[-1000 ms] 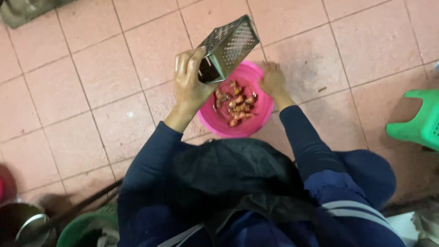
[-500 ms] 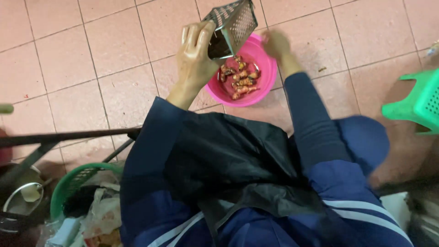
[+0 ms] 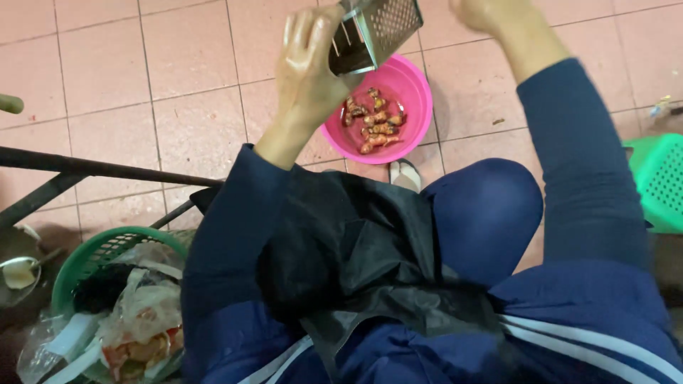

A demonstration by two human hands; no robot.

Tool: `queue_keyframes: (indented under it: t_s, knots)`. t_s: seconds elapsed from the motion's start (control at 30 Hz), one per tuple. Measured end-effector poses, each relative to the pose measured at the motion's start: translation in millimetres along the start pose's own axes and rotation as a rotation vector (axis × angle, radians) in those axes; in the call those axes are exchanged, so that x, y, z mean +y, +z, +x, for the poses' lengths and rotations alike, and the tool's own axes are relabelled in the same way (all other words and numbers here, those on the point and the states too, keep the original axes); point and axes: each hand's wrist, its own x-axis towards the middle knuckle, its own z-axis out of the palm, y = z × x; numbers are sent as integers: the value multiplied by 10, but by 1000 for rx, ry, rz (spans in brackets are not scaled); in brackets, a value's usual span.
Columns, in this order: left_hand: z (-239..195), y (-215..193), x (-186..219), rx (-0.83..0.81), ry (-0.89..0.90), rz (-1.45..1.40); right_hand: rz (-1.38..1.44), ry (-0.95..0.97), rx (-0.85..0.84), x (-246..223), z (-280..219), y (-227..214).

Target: Grating turmeric into a pink plastic bowl using a handheld metal grater.

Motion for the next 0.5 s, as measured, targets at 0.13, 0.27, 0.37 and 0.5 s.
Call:
queue_keyframes:
  t_s: [0.13, 0.27, 0.37, 0.5]
  knots:
    - [197, -69, -137, -16, 11, -36, -25, -102, -63, -225, -7, 554]
    - [371, 228, -504, -109, 55, 74, 155, 74, -684, -494, -289, 1148]
    - [445, 649, -856, -128, 73, 120, 400, 77, -487, -377, -571, 1788]
    - [110, 1415, -1235, -82, -55, 132, 649, 129, -255, -452, -735, 2536]
